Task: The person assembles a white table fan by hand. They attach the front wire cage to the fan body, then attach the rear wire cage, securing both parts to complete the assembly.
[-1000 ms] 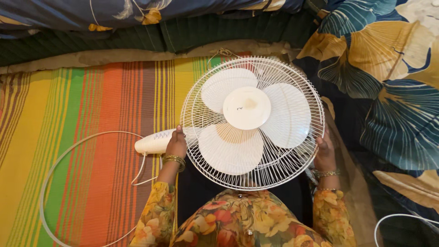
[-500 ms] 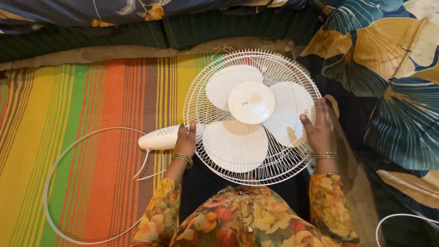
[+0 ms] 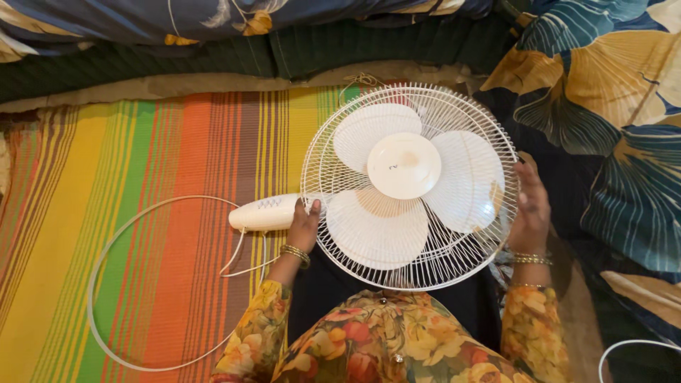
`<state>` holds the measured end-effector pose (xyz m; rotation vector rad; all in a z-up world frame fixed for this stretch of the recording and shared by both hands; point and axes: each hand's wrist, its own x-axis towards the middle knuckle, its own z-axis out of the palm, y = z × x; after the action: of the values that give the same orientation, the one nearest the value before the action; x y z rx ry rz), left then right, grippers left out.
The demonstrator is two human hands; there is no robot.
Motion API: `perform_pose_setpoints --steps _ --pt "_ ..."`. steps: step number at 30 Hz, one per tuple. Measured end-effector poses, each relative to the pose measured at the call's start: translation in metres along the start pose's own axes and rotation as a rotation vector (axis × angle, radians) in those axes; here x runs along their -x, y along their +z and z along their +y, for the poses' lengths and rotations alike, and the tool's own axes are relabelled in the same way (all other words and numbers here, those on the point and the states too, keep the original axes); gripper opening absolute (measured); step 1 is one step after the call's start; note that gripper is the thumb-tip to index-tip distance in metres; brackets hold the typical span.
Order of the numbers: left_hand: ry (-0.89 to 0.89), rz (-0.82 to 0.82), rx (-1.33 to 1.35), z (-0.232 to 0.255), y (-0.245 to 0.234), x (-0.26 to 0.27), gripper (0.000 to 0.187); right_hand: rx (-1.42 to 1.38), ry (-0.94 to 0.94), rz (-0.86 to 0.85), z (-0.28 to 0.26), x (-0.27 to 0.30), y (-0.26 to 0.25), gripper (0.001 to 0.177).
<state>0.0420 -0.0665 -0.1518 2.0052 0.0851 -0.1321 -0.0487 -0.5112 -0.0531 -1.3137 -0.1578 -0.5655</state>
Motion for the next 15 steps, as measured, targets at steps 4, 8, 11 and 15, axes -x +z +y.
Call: perform_pose_setpoints --steps 4,8,11,15 --pt "0.055 0.002 0.001 0.026 -0.004 0.011 0.082 0.054 0.032 0.066 0.003 0.008 -0.009 0.072" --pt "0.012 -0.014 -0.043 0.038 -0.005 0.011 0.087 -0.036 0.052 0.022 -0.004 0.004 -0.011 0.071" --pt "-0.006 0.000 -0.102 0.028 0.000 0.005 0.097 0.131 0.051 0.055 -0.004 0.003 -0.006 0.067" --pt "0.005 -0.040 -0.128 0.006 0.000 -0.005 0.106 0.330 0.116 0.117 -0.013 0.000 0.012 0.064"
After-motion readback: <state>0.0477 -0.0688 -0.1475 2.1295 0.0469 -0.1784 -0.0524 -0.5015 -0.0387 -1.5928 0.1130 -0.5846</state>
